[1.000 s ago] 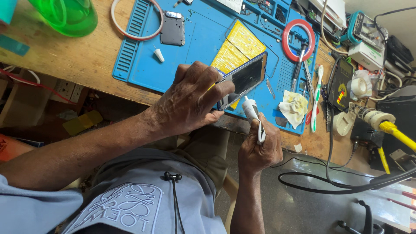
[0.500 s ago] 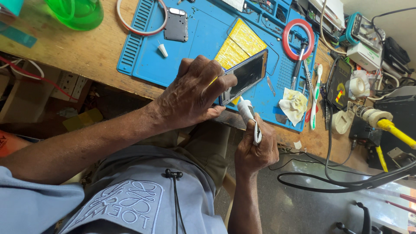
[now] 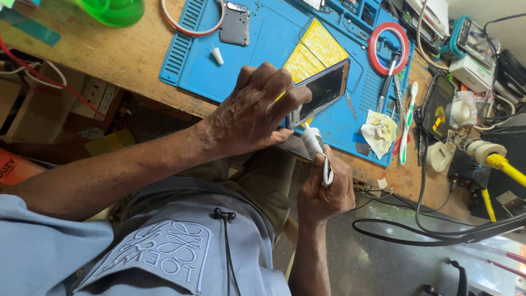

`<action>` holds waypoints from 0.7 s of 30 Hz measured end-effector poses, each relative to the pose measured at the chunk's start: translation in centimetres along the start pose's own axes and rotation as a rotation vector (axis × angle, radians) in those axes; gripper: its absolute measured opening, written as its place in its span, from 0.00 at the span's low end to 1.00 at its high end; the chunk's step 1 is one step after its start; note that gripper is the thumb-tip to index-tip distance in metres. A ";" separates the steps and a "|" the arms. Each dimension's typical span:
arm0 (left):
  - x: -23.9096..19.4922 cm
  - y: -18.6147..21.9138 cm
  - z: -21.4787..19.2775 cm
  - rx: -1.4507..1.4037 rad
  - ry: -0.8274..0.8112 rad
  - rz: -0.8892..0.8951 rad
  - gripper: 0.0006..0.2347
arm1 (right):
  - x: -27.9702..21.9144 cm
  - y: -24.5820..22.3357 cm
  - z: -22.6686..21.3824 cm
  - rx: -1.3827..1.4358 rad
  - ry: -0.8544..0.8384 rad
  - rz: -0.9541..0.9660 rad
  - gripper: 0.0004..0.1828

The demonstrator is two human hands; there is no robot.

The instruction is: The person applies adhesive along the edges of a smartphone frame using a tube, then wipes the surface with a cloth. The person works on a single device on a cluttered workbench.

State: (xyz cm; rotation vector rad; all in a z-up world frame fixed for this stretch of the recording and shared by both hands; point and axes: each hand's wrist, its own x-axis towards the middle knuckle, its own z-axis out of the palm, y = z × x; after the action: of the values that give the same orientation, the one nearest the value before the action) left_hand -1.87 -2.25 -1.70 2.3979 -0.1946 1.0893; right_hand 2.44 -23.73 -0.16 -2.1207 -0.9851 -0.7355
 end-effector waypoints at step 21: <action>-0.1 0.2 -0.3 0.024 0.020 0.007 0.40 | -1.0 -0.8 -0.3 0.038 0.012 -0.013 0.06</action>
State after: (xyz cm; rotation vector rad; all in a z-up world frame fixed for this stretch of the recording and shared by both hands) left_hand -2.18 -2.23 -1.52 2.4082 -0.1837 1.1240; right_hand 1.13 -24.00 -0.41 -2.0767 -0.9995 -0.7302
